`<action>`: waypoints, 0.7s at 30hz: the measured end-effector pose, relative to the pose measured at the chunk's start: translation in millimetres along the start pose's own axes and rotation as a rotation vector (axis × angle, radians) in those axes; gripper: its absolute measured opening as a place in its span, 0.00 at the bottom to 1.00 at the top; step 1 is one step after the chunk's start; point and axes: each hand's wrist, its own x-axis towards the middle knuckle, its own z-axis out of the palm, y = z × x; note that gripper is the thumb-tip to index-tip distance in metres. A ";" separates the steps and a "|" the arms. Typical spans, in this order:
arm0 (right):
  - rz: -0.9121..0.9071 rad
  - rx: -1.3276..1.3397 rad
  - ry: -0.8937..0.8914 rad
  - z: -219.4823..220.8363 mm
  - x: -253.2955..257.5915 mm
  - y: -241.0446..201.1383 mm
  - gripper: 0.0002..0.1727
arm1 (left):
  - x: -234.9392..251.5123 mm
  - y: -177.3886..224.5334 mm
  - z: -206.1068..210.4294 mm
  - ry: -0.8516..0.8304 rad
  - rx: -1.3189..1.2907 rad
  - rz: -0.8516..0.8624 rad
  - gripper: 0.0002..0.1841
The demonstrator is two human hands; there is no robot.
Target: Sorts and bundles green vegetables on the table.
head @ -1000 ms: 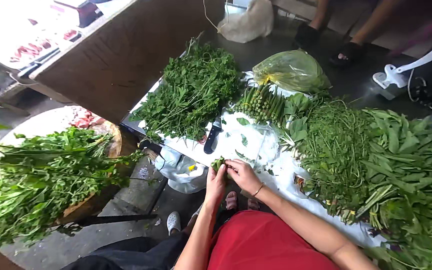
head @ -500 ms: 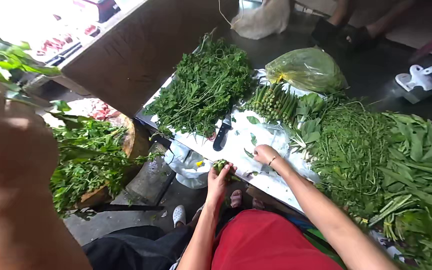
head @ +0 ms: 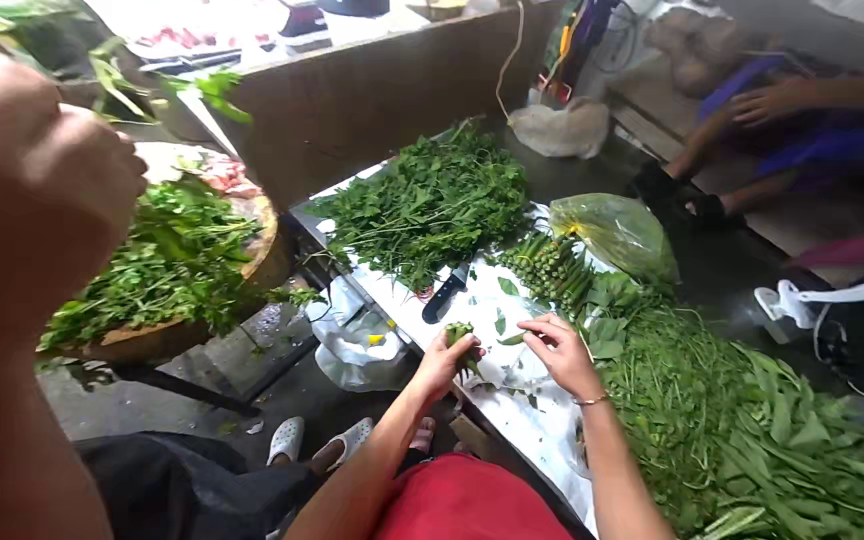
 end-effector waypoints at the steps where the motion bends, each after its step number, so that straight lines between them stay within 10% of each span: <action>1: -0.028 -0.001 -0.060 -3.2 -0.7 -11.5 0.14 | 1.0 0.5 2.5 -0.022 0.000 0.002 0.16; 5: 0.037 -0.074 -0.307 1.9 4.4 -42.1 0.16 | 0.2 -2.9 13.7 -0.109 0.048 0.041 0.16; 21: 0.028 0.171 0.027 46.0 -13.6 -15.9 0.13 | -17.0 -14.6 14.6 -0.312 0.098 0.026 0.34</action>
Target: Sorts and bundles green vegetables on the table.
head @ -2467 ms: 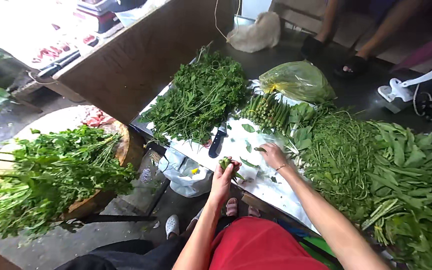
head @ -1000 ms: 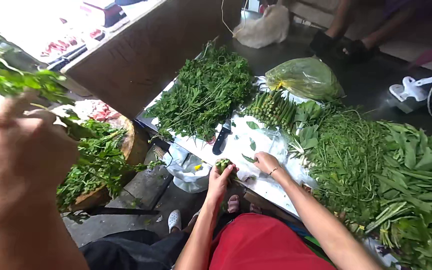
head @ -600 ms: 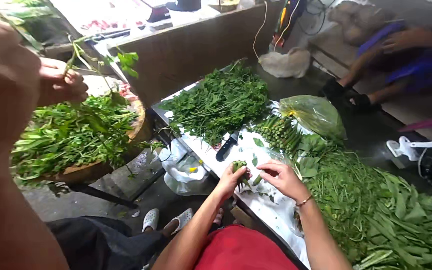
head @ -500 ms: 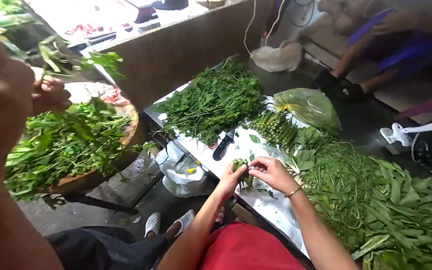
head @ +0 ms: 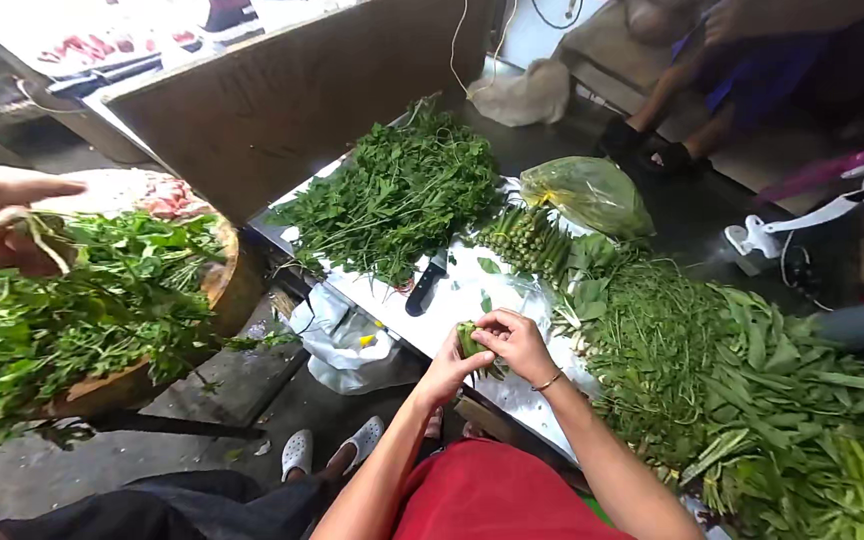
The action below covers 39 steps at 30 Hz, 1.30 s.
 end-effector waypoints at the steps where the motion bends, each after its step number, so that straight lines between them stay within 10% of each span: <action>1: 0.048 0.075 -0.011 -2.0 -0.3 -0.4 0.12 | -0.8 0.8 -0.4 -0.016 0.003 -0.003 0.32; 11: 0.179 0.341 -0.081 -22.2 1.5 -5.3 0.05 | -1.4 11.2 -3.2 -0.064 0.020 -0.047 0.18; 39: 0.019 0.254 0.016 -1.6 -39.7 9.0 0.19 | -0.6 5.7 -8.6 -0.101 0.918 0.255 0.25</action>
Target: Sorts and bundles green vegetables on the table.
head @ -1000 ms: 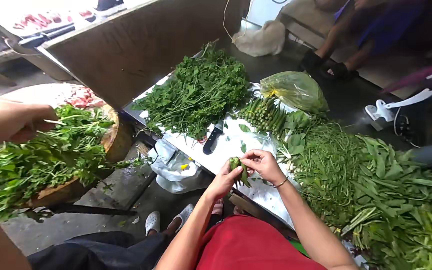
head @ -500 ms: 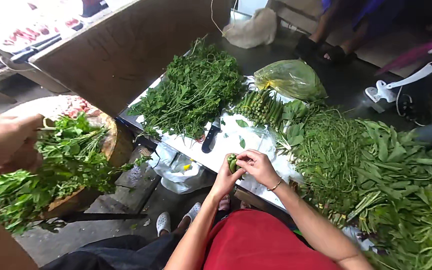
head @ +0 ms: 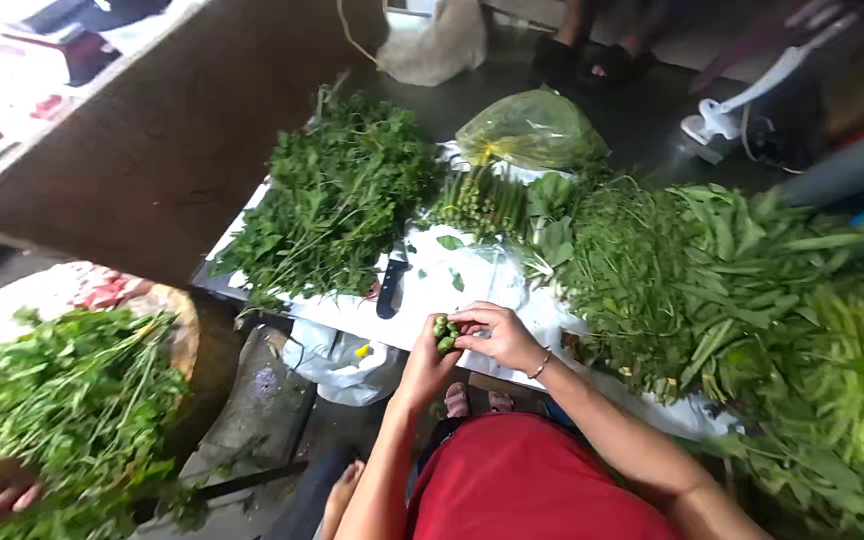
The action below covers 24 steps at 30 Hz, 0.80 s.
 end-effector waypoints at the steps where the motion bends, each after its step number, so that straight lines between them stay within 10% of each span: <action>1: 0.006 0.002 -0.002 -3.9 -4.2 2.6 0.20 | 1.3 -2.4 2.0 -0.023 0.015 0.002 0.24; 9: 0.667 -0.383 0.230 -116.3 -86.7 34.1 0.15 | 9.7 -8.7 28.1 0.038 -0.226 -0.118 0.18; 13: 0.923 -0.601 0.139 -105.6 -112.4 70.3 0.18 | 18.9 -11.0 38.3 0.010 -0.258 -0.099 0.16; 21: 1.018 -0.764 0.242 -81.6 -112.5 82.7 0.16 | 26.1 -8.4 44.9 0.004 -0.343 -0.020 0.15; 24: 0.931 -0.788 0.296 -82.5 -117.6 71.1 0.16 | 31.2 99.8 14.4 -0.024 -0.254 -0.258 0.11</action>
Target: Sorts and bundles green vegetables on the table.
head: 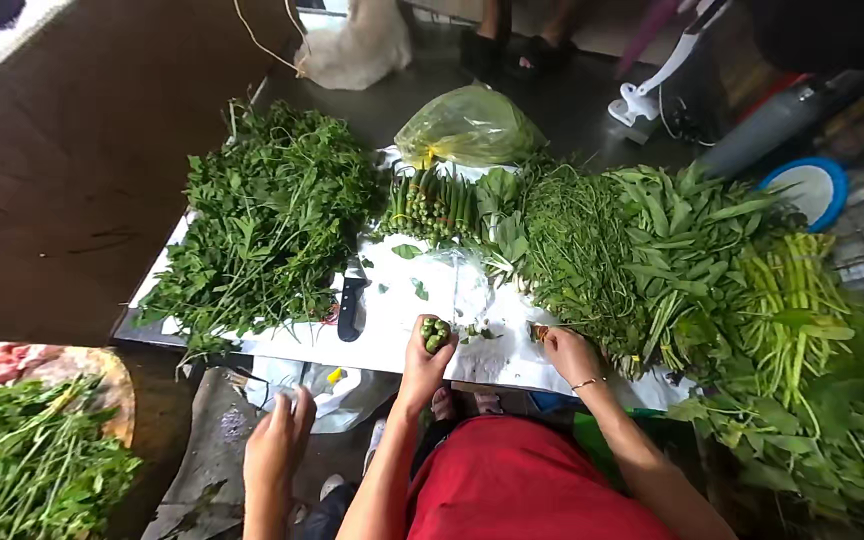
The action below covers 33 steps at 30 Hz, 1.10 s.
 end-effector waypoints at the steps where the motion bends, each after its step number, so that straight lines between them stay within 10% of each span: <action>1: -0.026 0.010 0.044 -4.0 -4.6 -0.3 0.16 | -5.2 51.8 -1.0 -0.005 0.066 -0.213 0.11; 10: -0.200 0.331 0.319 -18.4 -14.7 4.4 0.15 | 16.4 -33.5 -7.8 0.062 -0.025 0.034 0.15; 18: -0.152 1.245 0.251 -33.7 7.5 -11.6 0.10 | -5.0 81.4 -8.6 -0.037 0.090 -0.281 0.14; 21: -0.255 1.095 0.168 -42.5 2.8 -25.8 0.15 | -15.5 121.6 -10.2 -0.064 0.113 -0.321 0.12; 26: -0.998 0.441 0.300 -38.5 -22.5 -97.9 0.13 | -34.7 180.2 -13.8 -0.139 0.301 -0.375 0.12; 28: -1.189 0.205 0.363 -35.1 -21.6 -119.4 0.12 | -30.6 140.1 -17.1 -0.228 0.283 -0.290 0.13; 30: -1.279 0.068 0.360 -35.3 -17.2 -127.9 0.11 | 3.4 -2.0 -21.7 -0.391 0.123 0.111 0.18; 33: -1.367 -0.070 0.308 -37.3 -11.1 -131.6 0.09 | 31.6 -83.7 -14.5 -0.414 0.112 0.034 0.23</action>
